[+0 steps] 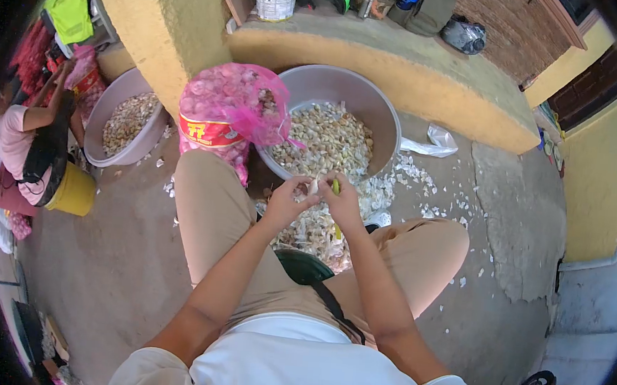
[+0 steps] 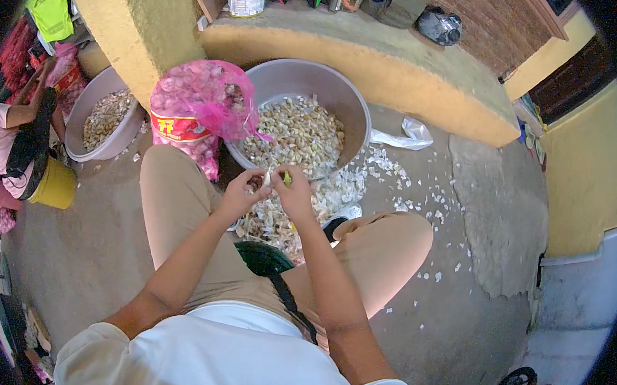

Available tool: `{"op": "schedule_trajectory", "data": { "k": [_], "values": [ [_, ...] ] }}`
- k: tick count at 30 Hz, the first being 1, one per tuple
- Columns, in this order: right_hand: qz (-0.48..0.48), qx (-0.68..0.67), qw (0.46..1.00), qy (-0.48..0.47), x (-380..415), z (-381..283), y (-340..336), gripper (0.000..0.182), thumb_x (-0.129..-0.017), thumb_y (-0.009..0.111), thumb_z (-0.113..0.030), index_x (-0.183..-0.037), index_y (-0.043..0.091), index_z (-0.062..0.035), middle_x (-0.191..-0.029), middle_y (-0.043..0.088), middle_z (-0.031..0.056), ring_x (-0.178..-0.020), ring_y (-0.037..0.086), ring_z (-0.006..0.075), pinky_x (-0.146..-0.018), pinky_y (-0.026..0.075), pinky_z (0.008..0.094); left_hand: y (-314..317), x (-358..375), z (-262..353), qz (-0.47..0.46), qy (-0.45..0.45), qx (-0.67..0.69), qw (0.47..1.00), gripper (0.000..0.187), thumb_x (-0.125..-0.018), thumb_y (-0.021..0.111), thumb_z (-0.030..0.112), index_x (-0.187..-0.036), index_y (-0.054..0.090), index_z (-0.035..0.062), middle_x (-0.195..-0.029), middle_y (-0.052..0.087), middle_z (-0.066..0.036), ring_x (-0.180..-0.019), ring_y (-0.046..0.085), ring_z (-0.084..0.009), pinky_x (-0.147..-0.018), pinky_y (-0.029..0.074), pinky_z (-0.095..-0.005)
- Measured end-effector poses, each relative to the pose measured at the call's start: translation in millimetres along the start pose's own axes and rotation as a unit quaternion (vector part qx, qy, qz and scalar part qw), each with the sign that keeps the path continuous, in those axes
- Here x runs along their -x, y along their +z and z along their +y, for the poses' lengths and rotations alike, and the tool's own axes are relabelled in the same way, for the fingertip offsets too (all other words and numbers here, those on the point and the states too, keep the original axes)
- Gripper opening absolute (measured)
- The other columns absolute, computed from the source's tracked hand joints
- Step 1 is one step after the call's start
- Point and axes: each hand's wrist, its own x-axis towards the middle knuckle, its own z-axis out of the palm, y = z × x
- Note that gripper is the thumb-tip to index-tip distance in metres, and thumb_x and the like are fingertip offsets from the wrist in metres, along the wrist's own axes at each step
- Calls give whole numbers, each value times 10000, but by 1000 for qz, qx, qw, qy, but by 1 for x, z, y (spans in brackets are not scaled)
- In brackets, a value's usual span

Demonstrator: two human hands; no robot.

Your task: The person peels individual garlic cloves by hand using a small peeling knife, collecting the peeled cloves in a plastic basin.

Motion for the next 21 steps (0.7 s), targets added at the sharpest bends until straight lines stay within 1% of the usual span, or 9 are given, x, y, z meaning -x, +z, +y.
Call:
{"op": "schedule_trajectory", "data": {
  "k": [1,4,6,9,12,15,18,19,21],
  "values": [
    [-4,12,999,-35,0,4,1,132,-763,564,-129,-815,541,-10,-762,519,94,-775,515,223,-693,399,306,1,0,-2,-7,-7,-8,1000,402,-728,633,289,-1000,526,13,-796,572,-94,-736,540,-178,-701,426,-294],
    [-28,26,998,-42,2,-1,0,134,-750,559,-111,-824,532,-3,-852,519,128,-847,493,251,-758,378,320,4,-3,-13,-27,-31,-15,999,442,-726,625,327,-1000,519,-3,-800,583,-119,-722,551,-204,-699,428,-305],
    [-38,24,998,-53,2,-1,-1,126,-745,556,-94,-826,524,-3,-851,516,124,-839,497,250,-755,381,315,6,-4,-20,-45,-56,5,997,454,-740,604,346,-1003,514,-13,-794,586,-124,-703,551,-212,-684,429,-306],
    [-56,7,997,-48,2,-5,-2,119,-740,550,-68,-830,512,-2,-849,510,122,-840,499,259,-760,382,313,7,-8,-32,-92,-46,-11,995,355,-821,532,290,-1013,509,-8,-785,571,-48,-674,515,-98,-609,414,-238],
    [-55,11,994,-90,2,-7,-1,115,-734,547,-44,-834,506,-5,-850,506,115,-844,502,258,-769,382,312,8,-5,-29,-111,-77,159,978,308,-856,456,313,-971,530,37,-746,557,-33,-592,508,-76,-508,396,-211],
    [-48,35,990,-128,6,-18,3,99,-734,540,-23,-825,500,-19,-843,499,83,-841,484,208,-782,368,298,11,-2,-18,-90,-216,365,901,298,-854,442,316,-872,544,36,-740,579,-68,-607,538,-146,-524,420,-254],
    [-47,40,984,-168,13,-30,9,95,-736,539,-15,-824,503,-20,-856,505,70,-848,477,187,-794,366,300,-1,-4,-13,-154,-299,488,805,253,-862,427,289,-838,537,63,-668,554,-50,-498,515,-107,-376,363,-220],
    [-48,38,981,-185,14,-32,10,97,-735,541,-15,-826,506,-17,-864,509,70,-853,478,189,-798,368,304,0,-3,-13,-135,-309,496,800,250,-861,428,289,-835,533,64,-651,546,-46,-476,509,-108,-348,345,-222],
    [-23,3,990,-138,11,-24,11,83,-758,538,-42,-836,514,-27,-821,520,56,-755,493,160,-700,400,275,2,-3,-11,-98,-328,510,789,245,-858,430,290,-830,524,65,-618,529,-38,-431,497,-111,-293,308,-227]
  ]
}}
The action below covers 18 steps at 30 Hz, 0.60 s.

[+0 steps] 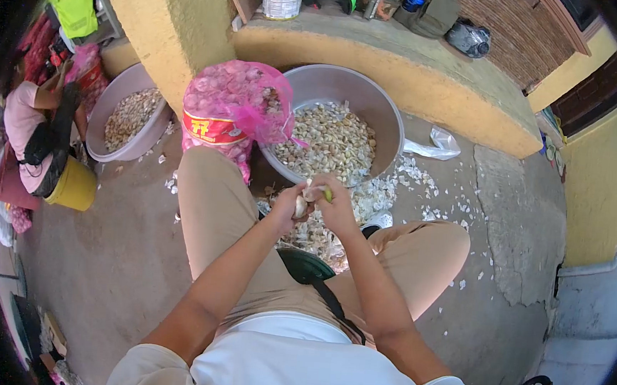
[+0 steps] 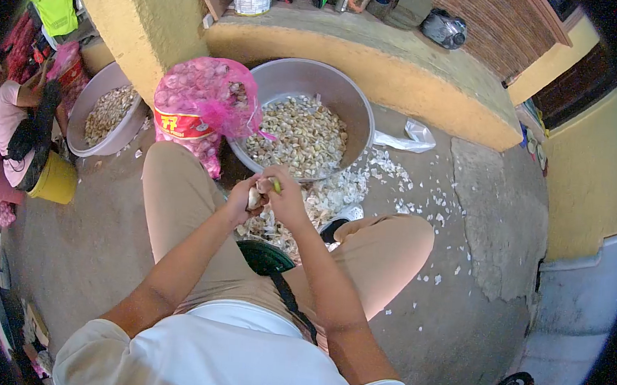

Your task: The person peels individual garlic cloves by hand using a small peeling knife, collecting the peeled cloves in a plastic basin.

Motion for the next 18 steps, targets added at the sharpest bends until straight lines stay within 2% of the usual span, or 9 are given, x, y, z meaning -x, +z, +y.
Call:
{"op": "schedule_trajectory", "data": {
  "k": [1,3,6,7,9,10,13,16,18],
  "values": [
    [16,-16,999,24,0,4,-1,78,-769,537,-55,-841,518,-32,-799,525,50,-705,500,146,-651,416,261,2,0,1,9,36,-50,998,243,-855,426,296,-846,516,70,-615,523,-35,-421,484,-103,-291,308,-222],
    [17,-61,989,131,-5,9,-13,77,-791,531,-91,-854,523,-47,-733,523,28,-591,470,98,-531,389,218,8,4,1,27,104,-149,983,243,-851,419,307,-879,500,80,-608,512,-29,-401,459,-88,-288,309,-210],
    [18,-142,961,239,-5,8,-22,93,-809,533,-143,-862,525,-68,-656,512,0,-469,402,39,-410,317,174,13,3,1,81,121,-168,975,210,-848,443,256,-923,510,71,-650,517,-24,-420,471,-90,-291,312,-206],
    [16,-171,949,265,-6,7,-22,100,-812,535,-161,-863,525,-75,-633,506,-9,-436,375,22,-380,287,162,13,4,2,74,109,-187,973,215,-846,457,240,-941,517,56,-706,527,-23,-481,491,-90,-356,348,-209],
    [-2,-133,949,287,-5,8,-20,159,-789,568,-181,-890,531,-64,-673,518,5,-498,435,53,-444,352,180,9,6,5,61,85,-225,969,232,-842,483,206,-979,530,25,-818,548,-19,-603,533,-91,-484,419,-216],
    [-10,-115,948,298,-5,9,-17,189,-778,585,-191,-904,534,-59,-693,524,11,-528,464,69,-476,384,188,5,3,2,58,107,-242,963,237,-842,483,197,-997,527,23,-848,549,-22,-661,532,-91,-537,422,-219],
    [-15,40,993,112,1,18,-8,304,-733,636,-228,-956,542,-44,-782,545,37,-679,530,126,-626,436,232,3,-3,-5,42,147,-286,946,255,-842,478,168,-1044,515,16,-920,552,-24,-809,517,-89,-679,417,-230],
    [-44,121,987,95,2,21,-10,366,-702,664,-228,-984,546,-27,-886,553,57,-827,532,152,-752,423,265,3,-1,-7,18,146,-287,946,262,-845,465,143,-1066,508,9,-941,554,-22,-865,497,-90,-748,395,-244],
    [-24,75,994,79,2,24,-6,358,-679,673,-231,-954,564,-28,-852,554,93,-787,539,192,-718,428,288,-8,-10,-16,-4,153,-250,956,256,-848,454,135,-1061,508,2,-937,558,-28,-850,503,-99,-745,396,-253]
  ]
}}
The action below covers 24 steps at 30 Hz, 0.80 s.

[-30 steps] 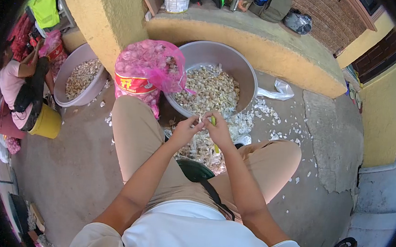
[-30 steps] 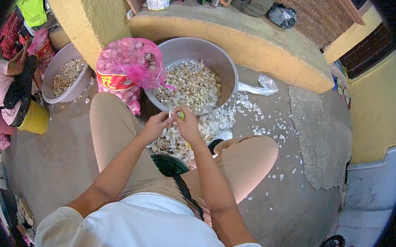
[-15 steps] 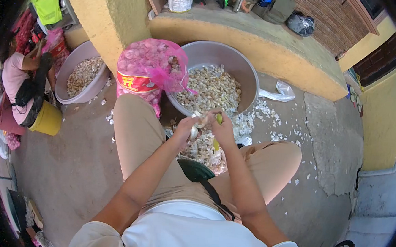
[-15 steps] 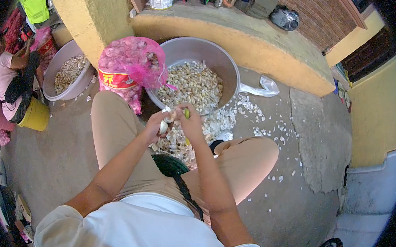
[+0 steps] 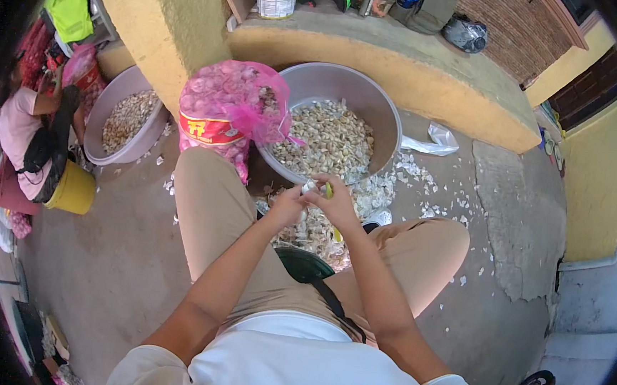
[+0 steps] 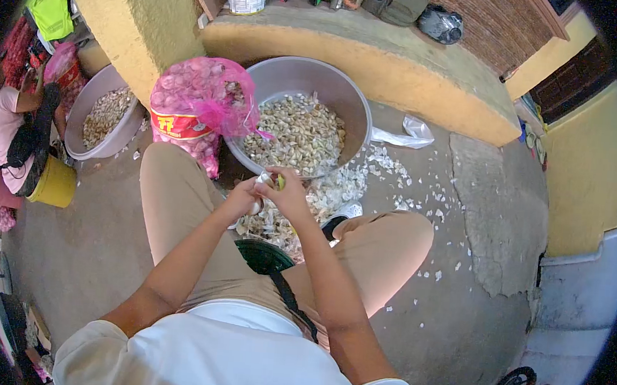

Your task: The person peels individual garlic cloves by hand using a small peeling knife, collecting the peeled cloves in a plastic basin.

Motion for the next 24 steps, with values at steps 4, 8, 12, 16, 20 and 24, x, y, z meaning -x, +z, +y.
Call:
{"op": "schedule_trajectory", "data": {
  "k": [4,8,12,16,20,24],
  "values": [
    [-34,-79,990,110,0,-3,-1,296,-683,656,-208,-891,584,-9,-834,559,119,-753,551,213,-689,432,301,-8,-4,-10,4,22,-147,989,270,-850,460,176,-1050,514,3,-913,566,-47,-815,511,-122,-722,405,-276],
    [-41,-58,992,103,-1,1,-3,249,-710,623,-193,-852,584,8,-799,564,124,-724,558,213,-665,434,301,-8,-6,-16,11,13,-184,983,246,-856,466,181,-1044,514,30,-856,548,-14,-751,499,-89,-655,403,-246],
    [-56,-61,990,116,-2,4,-3,237,-728,607,-191,-857,578,7,-756,578,124,-695,562,215,-644,433,304,-4,-4,-7,14,-54,-95,994,197,-851,464,158,-995,538,44,-783,546,-1,-637,510,-81,-550,415,-235],
    [-77,-37,987,138,-2,5,-8,225,-755,590,-187,-862,571,10,-734,592,108,-670,562,193,-618,432,302,-1,4,10,-19,-97,-40,994,171,-833,450,125,-912,567,29,-742,568,-22,-599,529,-96,-513,426,-238],
    [-144,-66,975,159,-3,-6,-16,224,-775,571,-186,-878,568,13,-717,583,77,-632,532,140,-567,418,278,-10,0,2,-41,-118,-57,991,172,-803,458,108,-875,583,15,-743,593,-40,-608,537,-103,-516,431,-239],
    [-184,-73,965,170,-5,-6,-20,228,-775,577,-186,-894,570,8,-722,585,74,-625,531,131,-574,422,274,-8,4,10,-81,-97,-37,991,191,-778,480,109,-898,593,13,-771,611,-54,-612,542,-111,-529,442,-252]
  ]
}}
